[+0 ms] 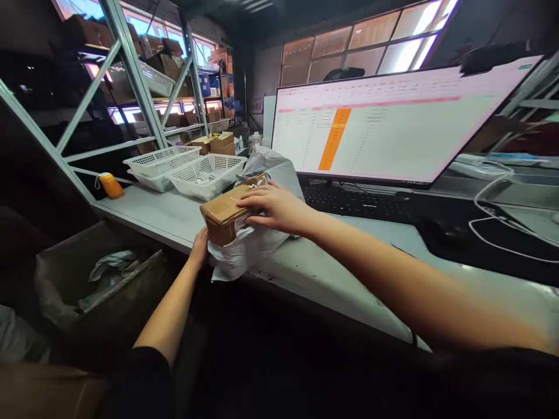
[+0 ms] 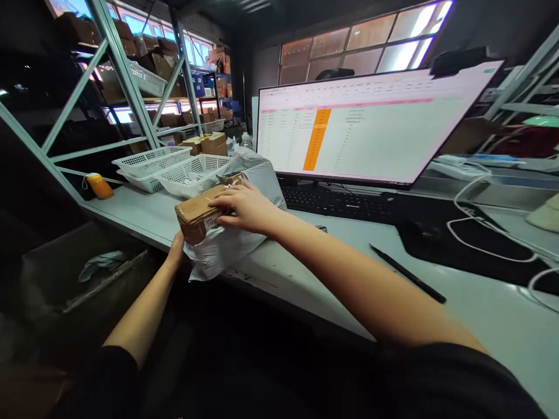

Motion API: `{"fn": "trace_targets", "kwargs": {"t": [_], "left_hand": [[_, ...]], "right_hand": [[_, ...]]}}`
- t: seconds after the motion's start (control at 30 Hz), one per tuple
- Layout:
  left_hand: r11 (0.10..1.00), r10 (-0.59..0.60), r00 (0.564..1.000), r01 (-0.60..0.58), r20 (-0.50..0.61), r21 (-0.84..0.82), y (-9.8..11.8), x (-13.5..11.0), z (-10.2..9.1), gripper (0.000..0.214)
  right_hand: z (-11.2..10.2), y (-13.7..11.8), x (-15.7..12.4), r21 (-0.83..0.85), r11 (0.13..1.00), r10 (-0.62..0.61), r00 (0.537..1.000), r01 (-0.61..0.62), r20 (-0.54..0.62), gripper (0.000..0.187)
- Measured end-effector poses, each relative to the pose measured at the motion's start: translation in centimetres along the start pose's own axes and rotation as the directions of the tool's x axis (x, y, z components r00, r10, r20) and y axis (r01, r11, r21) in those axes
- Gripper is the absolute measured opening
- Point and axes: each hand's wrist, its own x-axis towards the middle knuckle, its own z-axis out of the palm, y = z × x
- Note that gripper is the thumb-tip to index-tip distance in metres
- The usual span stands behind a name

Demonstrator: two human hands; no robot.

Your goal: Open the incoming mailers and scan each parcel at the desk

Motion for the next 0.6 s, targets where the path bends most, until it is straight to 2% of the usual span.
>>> {"fn": "trace_targets", "kwargs": {"t": [0.07,0.13,0.2,0.23,0.3,0.37,0.43,0.53,0.6], "left_hand": [[0.999,0.034,0.999,-0.035,-0.025,-0.009,-0.1,-0.1,-0.3,0.041],[0.995,0.093,0.991,-0.095,-0.094,-0.008,0.8,-0.1,-0.5,0.043],[0.978,0.207,0.965,-0.207,-0.16,0.02,2.8,-0.4,-0.4,0.051],[0.957,0.288,0.946,-0.28,-0.151,0.072,4.1,-0.8,-0.2,0.056],[0.854,0.453,0.891,-0.438,0.013,0.28,6.7,-1.8,0.4,0.069],[0.725,0.499,0.852,-0.511,0.159,0.463,8.7,-2.7,1.2,0.074],[0.682,0.495,0.853,-0.499,0.166,0.535,9.7,-3.2,1.7,0.067],[0.721,0.461,0.88,-0.447,0.115,0.529,9.7,-3.5,1.9,0.062],[0.758,0.409,0.906,-0.406,0.112,0.511,9.4,-3.6,1.9,0.064]], "right_hand": [[0.6,1.2,-0.8,-0.007,1.0,0.023,0.995,-0.024,-0.102,0.041],[1.1,2.0,-1.4,0.024,1.0,0.02,0.987,-0.016,-0.16,0.038],[1.5,2.0,-2.1,0.036,0.999,0.008,0.981,-0.001,-0.193,0.034],[1.7,1.8,-2.4,0.028,1.0,0.003,0.978,0.003,-0.21,0.032],[1.8,1.0,-3.0,0.014,1.0,-0.009,0.97,0.013,-0.243,0.027],[1.6,0.3,-3.5,0.023,0.999,-0.03,0.962,0.038,-0.273,0.022],[0.9,0.2,-3.6,0.055,0.997,-0.039,0.948,0.059,-0.317,0.022],[-0.4,2.0,-2.7,0.054,0.998,0.008,0.93,0.013,-0.367,0.031],[-0.8,3.8,-1.7,0.005,0.999,0.048,0.947,-0.049,-0.318,0.035]]}}
